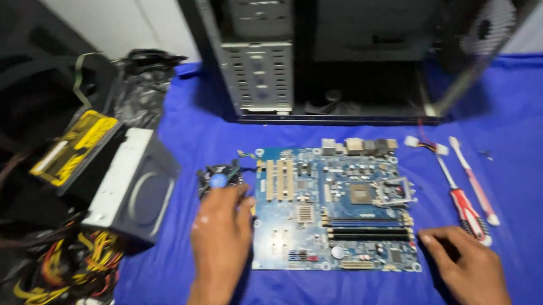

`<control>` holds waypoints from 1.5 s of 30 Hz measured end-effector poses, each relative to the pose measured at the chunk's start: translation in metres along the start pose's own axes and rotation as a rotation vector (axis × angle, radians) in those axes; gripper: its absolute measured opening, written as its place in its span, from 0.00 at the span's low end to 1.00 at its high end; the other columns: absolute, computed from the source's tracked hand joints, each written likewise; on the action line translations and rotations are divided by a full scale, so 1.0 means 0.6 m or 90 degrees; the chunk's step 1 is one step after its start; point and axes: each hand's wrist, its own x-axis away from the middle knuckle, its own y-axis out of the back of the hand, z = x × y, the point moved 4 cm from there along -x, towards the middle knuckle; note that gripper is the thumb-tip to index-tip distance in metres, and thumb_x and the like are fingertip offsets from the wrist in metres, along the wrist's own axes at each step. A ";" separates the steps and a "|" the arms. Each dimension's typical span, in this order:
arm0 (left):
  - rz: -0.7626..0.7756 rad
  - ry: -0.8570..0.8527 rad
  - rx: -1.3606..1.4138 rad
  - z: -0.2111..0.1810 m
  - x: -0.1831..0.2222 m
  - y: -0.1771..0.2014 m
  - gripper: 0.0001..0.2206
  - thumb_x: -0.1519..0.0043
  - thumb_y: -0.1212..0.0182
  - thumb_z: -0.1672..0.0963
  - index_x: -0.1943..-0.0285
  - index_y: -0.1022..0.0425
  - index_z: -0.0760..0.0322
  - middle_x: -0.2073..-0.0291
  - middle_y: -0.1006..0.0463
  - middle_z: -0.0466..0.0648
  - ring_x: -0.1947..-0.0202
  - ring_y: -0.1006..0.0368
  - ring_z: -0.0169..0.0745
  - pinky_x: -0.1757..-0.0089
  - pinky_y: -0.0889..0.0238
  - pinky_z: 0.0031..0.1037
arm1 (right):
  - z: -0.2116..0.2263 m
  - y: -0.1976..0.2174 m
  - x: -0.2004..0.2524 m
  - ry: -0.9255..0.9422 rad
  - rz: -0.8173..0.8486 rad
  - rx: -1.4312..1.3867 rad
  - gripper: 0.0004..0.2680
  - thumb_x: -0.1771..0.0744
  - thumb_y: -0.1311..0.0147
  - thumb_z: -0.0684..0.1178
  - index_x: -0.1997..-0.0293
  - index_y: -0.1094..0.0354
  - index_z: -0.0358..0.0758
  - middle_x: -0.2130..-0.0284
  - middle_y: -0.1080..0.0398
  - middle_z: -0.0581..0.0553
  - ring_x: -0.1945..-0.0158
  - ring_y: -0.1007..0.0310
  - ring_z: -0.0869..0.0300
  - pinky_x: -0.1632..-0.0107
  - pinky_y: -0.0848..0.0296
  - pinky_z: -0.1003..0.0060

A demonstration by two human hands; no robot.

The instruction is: Cleaning a computer motherboard and RAM sticks using a toothbrush and cotton swab, then attempting to install components.

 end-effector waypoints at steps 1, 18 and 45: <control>-0.009 0.009 -0.009 0.015 -0.008 0.018 0.10 0.38 0.39 0.56 0.49 0.22 0.58 0.56 0.20 0.51 0.55 0.24 0.58 0.54 0.34 0.45 | -0.002 -0.012 0.003 0.012 0.009 -0.004 0.06 0.34 0.42 0.52 0.60 0.18 0.49 0.62 0.17 0.57 0.56 0.20 0.67 0.47 0.30 0.70; 0.151 -0.223 -0.137 -0.008 -0.109 -0.064 0.31 0.48 0.25 0.47 0.37 0.26 0.59 0.55 0.21 0.53 0.50 0.29 0.61 0.53 0.38 0.50 | 0.001 -0.021 0.021 0.043 -0.077 -0.025 0.04 0.35 0.39 0.51 0.62 0.18 0.54 0.71 0.25 0.60 0.71 0.30 0.68 0.59 0.34 0.74; 0.038 -0.051 -0.247 0.084 -0.019 -0.001 0.29 0.45 0.36 0.43 0.34 0.29 0.46 0.48 0.32 0.51 0.50 0.34 0.56 0.53 0.39 0.49 | 0.007 -0.015 0.015 0.070 -0.050 -0.071 0.04 0.35 0.41 0.50 0.65 0.18 0.52 0.71 0.22 0.60 0.71 0.27 0.67 0.61 0.31 0.73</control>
